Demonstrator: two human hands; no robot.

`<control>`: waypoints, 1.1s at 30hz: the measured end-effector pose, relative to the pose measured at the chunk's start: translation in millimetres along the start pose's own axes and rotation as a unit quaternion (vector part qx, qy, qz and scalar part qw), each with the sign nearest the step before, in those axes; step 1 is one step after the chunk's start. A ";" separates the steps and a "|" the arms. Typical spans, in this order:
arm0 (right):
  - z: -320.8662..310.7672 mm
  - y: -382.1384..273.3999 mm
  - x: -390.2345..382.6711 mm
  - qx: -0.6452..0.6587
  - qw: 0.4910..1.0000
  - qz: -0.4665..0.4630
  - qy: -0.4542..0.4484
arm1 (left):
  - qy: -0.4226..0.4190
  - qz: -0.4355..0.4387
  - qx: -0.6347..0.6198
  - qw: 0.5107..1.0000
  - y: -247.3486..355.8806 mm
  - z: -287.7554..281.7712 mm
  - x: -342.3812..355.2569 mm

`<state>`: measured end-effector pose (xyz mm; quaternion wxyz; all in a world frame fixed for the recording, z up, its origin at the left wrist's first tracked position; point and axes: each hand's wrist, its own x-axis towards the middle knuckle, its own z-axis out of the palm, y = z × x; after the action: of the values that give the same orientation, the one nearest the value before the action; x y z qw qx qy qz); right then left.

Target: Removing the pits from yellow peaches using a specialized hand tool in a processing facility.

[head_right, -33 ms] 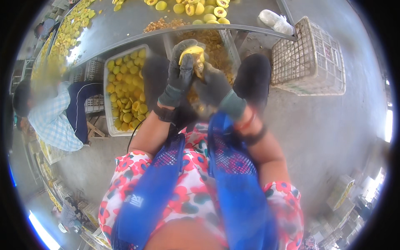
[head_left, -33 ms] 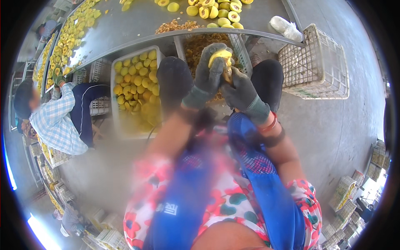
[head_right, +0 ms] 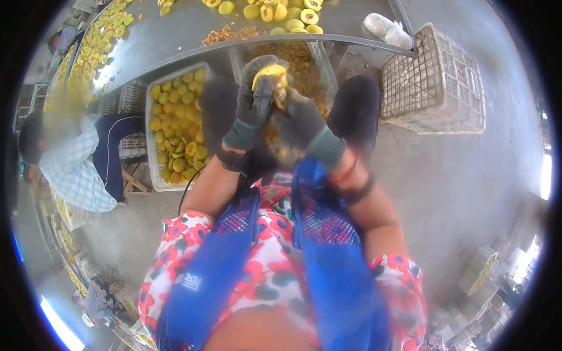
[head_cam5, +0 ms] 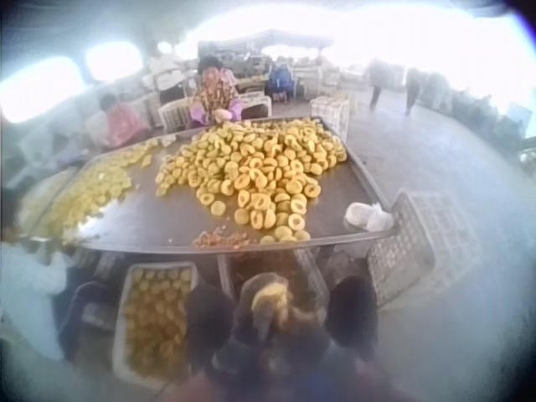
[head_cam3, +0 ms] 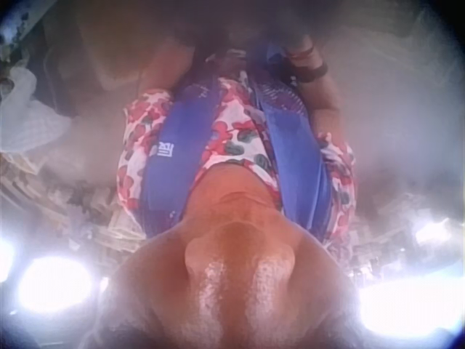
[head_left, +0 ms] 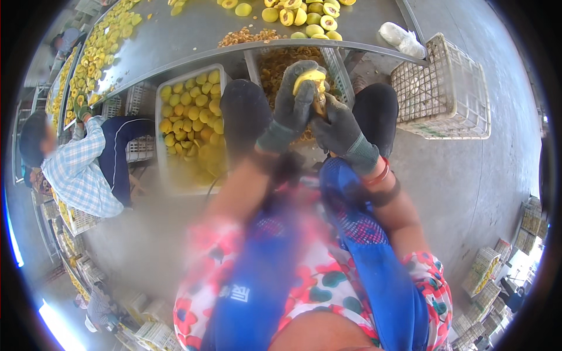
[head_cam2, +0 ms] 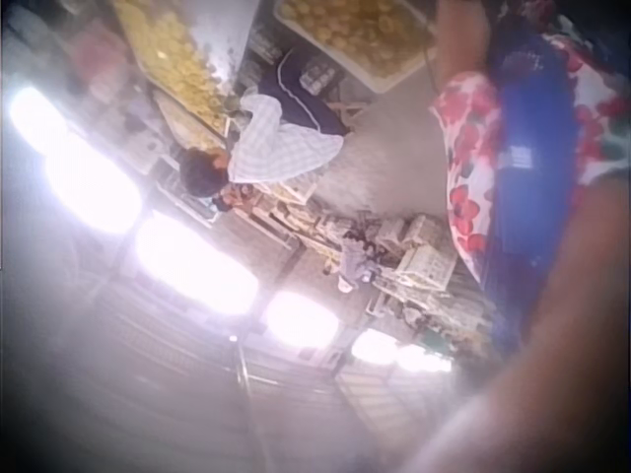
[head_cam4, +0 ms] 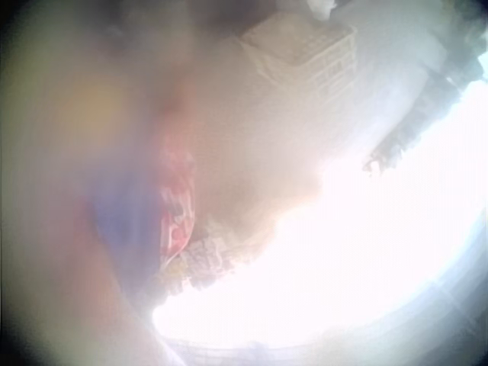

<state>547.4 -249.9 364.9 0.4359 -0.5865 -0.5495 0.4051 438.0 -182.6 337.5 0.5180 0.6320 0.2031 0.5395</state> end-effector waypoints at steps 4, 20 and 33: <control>-13.2 -17.7 -6.3 0.155 0.973 0.147 -0.089 | 0.017 -0.031 0.004 0.999 -2.8 -2.5 -8.2; -2.9 12.9 0.6 0.361 0.911 0.165 -0.113 | 0.215 -0.186 -0.216 0.934 16.6 -52.2 13.5; -6.0 46.5 0.1 -0.157 0.979 -0.056 -0.116 | 0.322 -0.354 0.350 0.805 -72.5 -297.6 -134.9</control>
<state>566.7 -250.9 322.2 0.2939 -0.5651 -0.6849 0.3538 149.2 -135.3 175.2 0.3217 0.4447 0.7428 0.3835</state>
